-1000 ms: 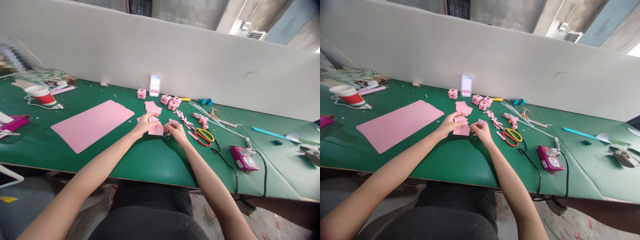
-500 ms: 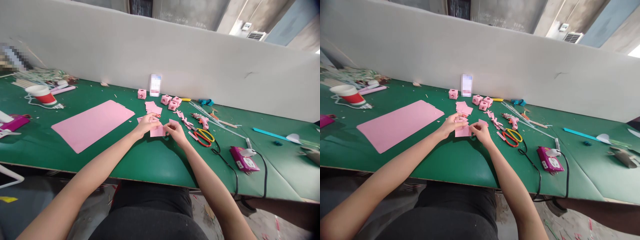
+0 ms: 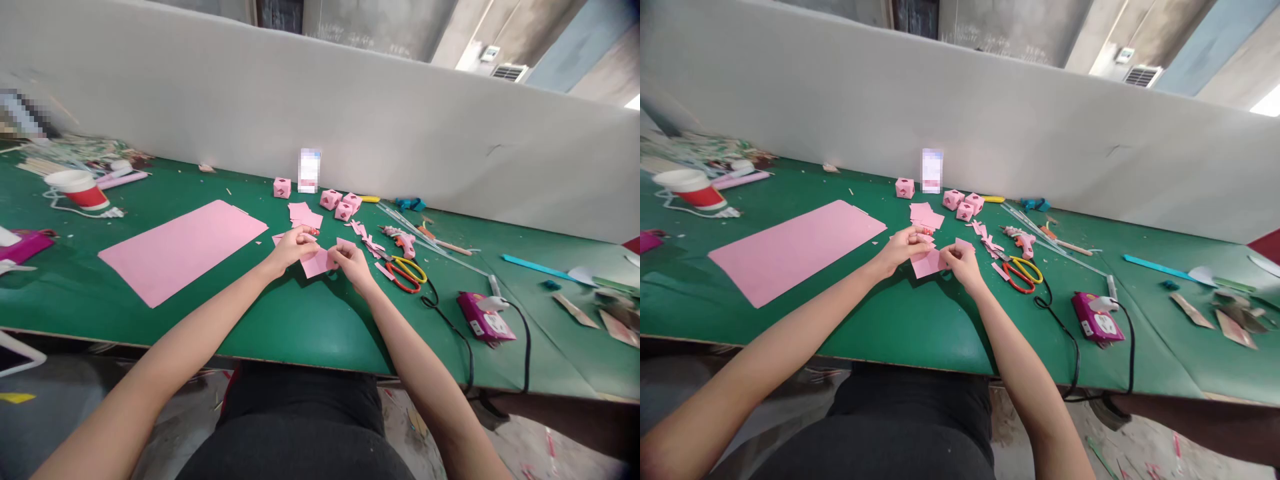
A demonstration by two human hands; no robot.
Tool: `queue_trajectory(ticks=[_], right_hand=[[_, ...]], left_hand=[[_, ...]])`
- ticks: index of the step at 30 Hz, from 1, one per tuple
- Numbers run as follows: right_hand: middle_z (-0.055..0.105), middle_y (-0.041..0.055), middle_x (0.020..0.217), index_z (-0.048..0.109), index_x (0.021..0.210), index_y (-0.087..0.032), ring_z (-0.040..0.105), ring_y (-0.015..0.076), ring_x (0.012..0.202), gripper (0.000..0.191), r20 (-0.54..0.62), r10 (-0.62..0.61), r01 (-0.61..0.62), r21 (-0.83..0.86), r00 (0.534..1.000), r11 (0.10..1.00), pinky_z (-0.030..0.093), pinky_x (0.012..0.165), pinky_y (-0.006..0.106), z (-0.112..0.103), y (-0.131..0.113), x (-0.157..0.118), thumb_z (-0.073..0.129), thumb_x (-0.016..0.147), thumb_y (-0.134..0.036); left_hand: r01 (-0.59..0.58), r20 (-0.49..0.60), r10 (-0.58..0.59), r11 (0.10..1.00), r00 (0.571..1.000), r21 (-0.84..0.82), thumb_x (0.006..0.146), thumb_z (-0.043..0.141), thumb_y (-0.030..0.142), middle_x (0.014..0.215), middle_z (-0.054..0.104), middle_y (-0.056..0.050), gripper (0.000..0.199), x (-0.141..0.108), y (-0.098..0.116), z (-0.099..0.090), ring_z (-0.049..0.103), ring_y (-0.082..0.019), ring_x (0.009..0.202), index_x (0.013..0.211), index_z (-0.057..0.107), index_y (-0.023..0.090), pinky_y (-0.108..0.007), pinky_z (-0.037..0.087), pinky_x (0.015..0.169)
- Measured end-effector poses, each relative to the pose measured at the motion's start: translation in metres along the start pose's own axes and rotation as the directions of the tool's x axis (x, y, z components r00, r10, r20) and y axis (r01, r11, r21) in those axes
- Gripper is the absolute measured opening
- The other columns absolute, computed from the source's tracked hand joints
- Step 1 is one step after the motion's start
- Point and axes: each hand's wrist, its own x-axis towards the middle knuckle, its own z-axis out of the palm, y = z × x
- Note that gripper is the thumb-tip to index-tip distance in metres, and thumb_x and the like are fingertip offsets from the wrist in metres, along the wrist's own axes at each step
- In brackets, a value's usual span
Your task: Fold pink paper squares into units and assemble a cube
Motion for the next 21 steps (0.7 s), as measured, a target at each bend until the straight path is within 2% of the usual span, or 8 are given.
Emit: queue_trajectory(ticks=[3,7,12,18,21], right_hand=[[0.067,0.0015,0.06,0.067,0.069,-0.02,0.057,0.0143,0.057,0.027,0.027,-0.022,0.022,-0.002,0.999,1.0,0.048,0.056,0.028,0.0003,0.0005,0.0003,0.073,0.075,-0.045],[0.068,0.0014,0.067,0.071,0.076,-0.02,0.061,0.0155,0.061,0.031,-0.04,0.012,-0.012,0.004,0.999,1.0,0.051,0.055,0.027,0.0009,0.0036,0.0018,0.077,0.072,-0.05],[0.066,0.0011,0.071,0.069,0.076,-0.021,0.061,0.0162,0.064,0.034,-0.068,0.034,-0.034,0.005,0.997,0.999,0.052,0.055,0.028,0.0016,0.0061,0.0036,0.079,0.068,-0.052],[0.064,-0.0012,0.067,0.066,0.073,-0.021,0.057,0.0144,0.063,0.024,-0.133,-0.045,0.045,-0.004,0.99,0.999,0.046,0.059,0.027,0.0006,0.0049,0.0029,0.072,0.072,-0.044],[0.063,-0.0019,0.069,0.065,0.073,-0.021,0.056,0.0134,0.064,0.021,-0.14,-0.081,0.081,-0.003,0.987,0.997,0.046,0.061,0.027,0.0003,0.0054,0.0025,0.071,0.074,-0.041]], left_hand=[[0.012,-0.012,-0.013,1.0,1.0,-0.017,0.067,0.081,0.021,0.075,0.064,0.005,0.043,-0.001,0.0016,0.0004,0.065,-0.014,0.078,0.105,0.061,0.018,-0.031,0.052,0.081],[-0.005,-0.046,0.004,1.0,0.999,-0.025,0.066,0.082,0.021,0.076,0.066,0.003,0.044,-0.0015,0.0035,0.0002,0.066,-0.015,0.078,0.104,0.061,0.017,-0.032,0.053,0.081],[-0.027,-0.026,0.027,0.999,0.999,-0.021,0.068,0.082,0.023,0.082,0.07,0.001,0.045,0.0003,0.001,-0.0015,0.067,-0.015,0.083,0.108,0.062,0.016,-0.031,0.052,0.084],[-0.013,0.019,0.011,0.994,1.0,0.109,0.067,0.08,0.021,0.069,0.065,0.004,0.042,0.0007,-0.0024,0.0006,0.063,-0.014,0.069,0.106,0.064,0.017,-0.028,0.047,0.069],[-0.012,0.032,0.008,0.992,0.999,0.124,0.068,0.078,0.019,0.066,0.063,0.005,0.041,-0.0006,-0.0009,0.0027,0.058,-0.013,0.064,0.106,0.064,0.017,-0.026,0.043,0.063]])
